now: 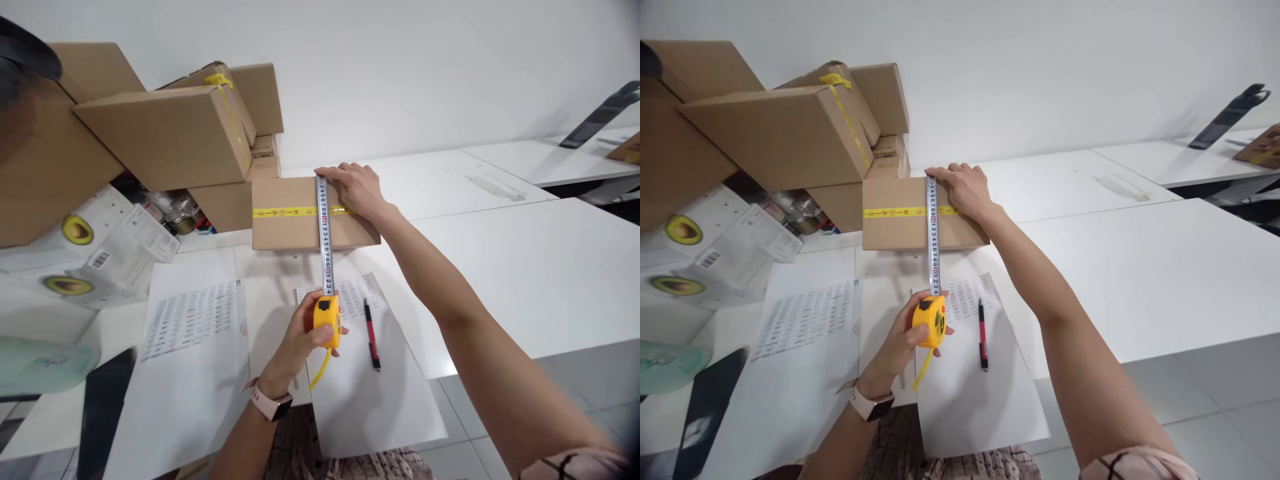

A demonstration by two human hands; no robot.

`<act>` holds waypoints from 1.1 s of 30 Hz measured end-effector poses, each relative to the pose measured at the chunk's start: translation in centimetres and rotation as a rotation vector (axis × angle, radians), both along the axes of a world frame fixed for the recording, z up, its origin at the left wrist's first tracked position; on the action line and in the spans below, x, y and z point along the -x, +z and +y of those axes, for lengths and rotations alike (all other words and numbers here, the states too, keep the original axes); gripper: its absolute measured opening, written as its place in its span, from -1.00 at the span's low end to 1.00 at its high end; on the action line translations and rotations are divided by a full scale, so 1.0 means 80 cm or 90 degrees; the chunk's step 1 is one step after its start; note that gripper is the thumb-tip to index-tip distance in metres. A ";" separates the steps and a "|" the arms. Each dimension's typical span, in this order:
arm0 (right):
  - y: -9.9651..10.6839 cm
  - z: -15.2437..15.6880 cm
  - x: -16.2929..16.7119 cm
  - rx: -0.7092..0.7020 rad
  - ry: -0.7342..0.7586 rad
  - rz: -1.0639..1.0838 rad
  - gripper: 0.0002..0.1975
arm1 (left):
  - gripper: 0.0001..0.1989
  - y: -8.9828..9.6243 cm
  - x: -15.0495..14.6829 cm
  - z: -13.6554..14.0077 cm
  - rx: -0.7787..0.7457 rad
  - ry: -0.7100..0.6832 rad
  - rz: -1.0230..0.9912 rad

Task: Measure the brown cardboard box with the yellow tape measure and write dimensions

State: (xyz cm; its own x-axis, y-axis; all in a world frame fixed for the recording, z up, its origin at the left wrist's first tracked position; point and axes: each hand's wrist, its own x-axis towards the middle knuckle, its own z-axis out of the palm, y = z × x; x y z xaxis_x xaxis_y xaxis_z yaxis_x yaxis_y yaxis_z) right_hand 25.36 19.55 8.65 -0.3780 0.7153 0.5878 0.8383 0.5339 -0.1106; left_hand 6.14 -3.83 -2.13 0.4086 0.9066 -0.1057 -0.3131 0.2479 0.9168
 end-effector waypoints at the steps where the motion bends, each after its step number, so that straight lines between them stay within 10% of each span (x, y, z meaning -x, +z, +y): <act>1: -0.001 0.001 -0.001 -0.002 0.006 0.007 -0.53 | -0.41 -0.003 -0.001 -0.001 0.002 0.002 0.004; 33: -0.015 -0.022 0.001 -0.058 -0.008 -0.004 -0.44 | -0.19 -0.015 0.013 -0.034 0.010 0.029 0.056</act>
State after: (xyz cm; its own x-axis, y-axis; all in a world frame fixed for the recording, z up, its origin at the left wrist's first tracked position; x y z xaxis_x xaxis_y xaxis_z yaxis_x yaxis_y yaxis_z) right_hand 25.24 17.78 7.48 -0.3729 0.6634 0.6487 0.8457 0.5307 -0.0567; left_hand 5.11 -6.57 -3.35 0.3558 0.9218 -0.1542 -0.2421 0.2502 0.9374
